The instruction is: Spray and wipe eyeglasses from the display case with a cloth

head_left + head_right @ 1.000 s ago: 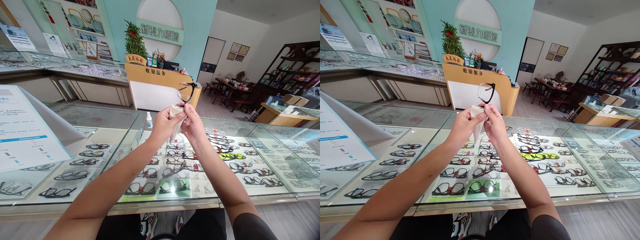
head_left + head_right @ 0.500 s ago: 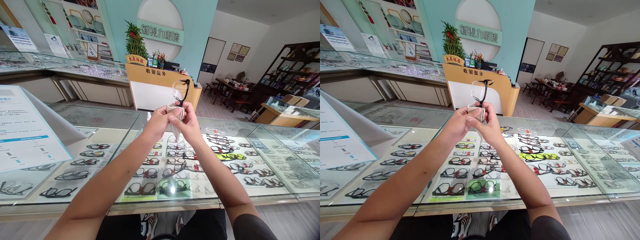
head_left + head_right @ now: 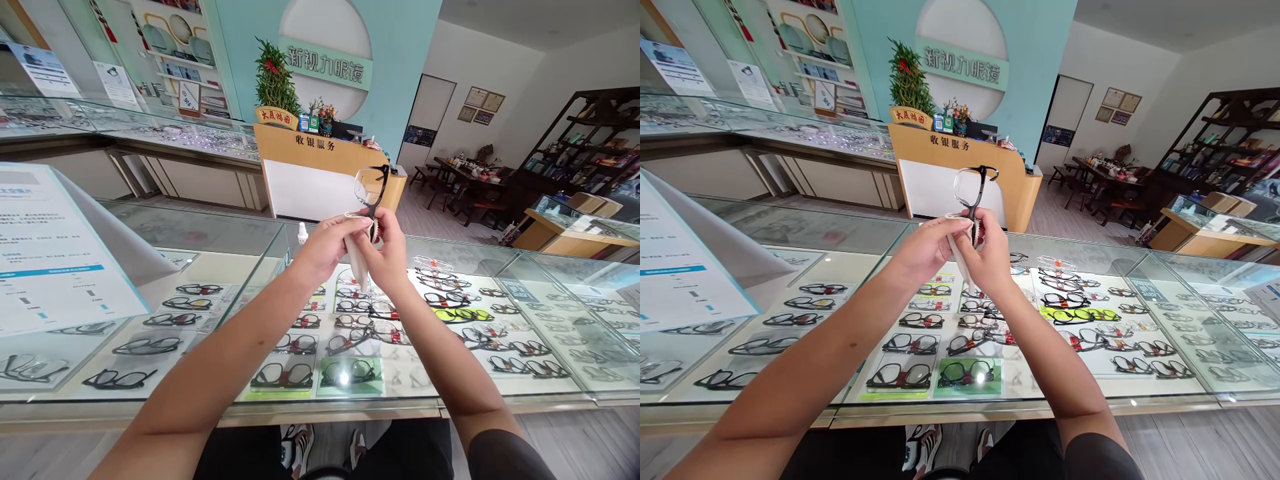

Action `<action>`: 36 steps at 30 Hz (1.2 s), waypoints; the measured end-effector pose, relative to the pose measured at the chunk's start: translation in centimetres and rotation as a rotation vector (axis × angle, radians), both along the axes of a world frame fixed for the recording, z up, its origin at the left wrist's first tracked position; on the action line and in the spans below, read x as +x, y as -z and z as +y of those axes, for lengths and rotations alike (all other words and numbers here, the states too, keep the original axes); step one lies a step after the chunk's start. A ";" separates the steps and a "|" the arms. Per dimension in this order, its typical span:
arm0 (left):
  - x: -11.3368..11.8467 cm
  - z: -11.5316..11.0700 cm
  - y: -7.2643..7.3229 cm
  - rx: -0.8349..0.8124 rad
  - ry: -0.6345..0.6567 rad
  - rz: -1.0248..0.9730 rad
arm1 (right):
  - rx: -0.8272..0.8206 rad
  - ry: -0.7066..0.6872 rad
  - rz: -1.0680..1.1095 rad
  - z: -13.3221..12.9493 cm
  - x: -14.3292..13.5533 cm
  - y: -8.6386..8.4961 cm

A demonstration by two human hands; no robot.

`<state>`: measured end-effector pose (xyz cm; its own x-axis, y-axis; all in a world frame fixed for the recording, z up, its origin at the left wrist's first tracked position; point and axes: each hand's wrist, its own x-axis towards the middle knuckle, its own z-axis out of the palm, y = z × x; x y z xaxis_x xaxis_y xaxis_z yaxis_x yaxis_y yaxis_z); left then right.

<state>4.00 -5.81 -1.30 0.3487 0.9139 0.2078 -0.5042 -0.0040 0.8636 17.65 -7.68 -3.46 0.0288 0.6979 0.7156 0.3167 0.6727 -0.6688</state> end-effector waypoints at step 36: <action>1.0 -0.6 0.4 0.163 -0.233 -0.017 | 0.027 -0.250 -0.026 0.3 1.1 -1.0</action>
<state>5.03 -6.41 -1.72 0.1285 0.9231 0.3626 -0.4879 -0.2595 0.8334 18.71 -7.42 -2.42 -0.1606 0.6614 0.7326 0.1551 0.7500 -0.6431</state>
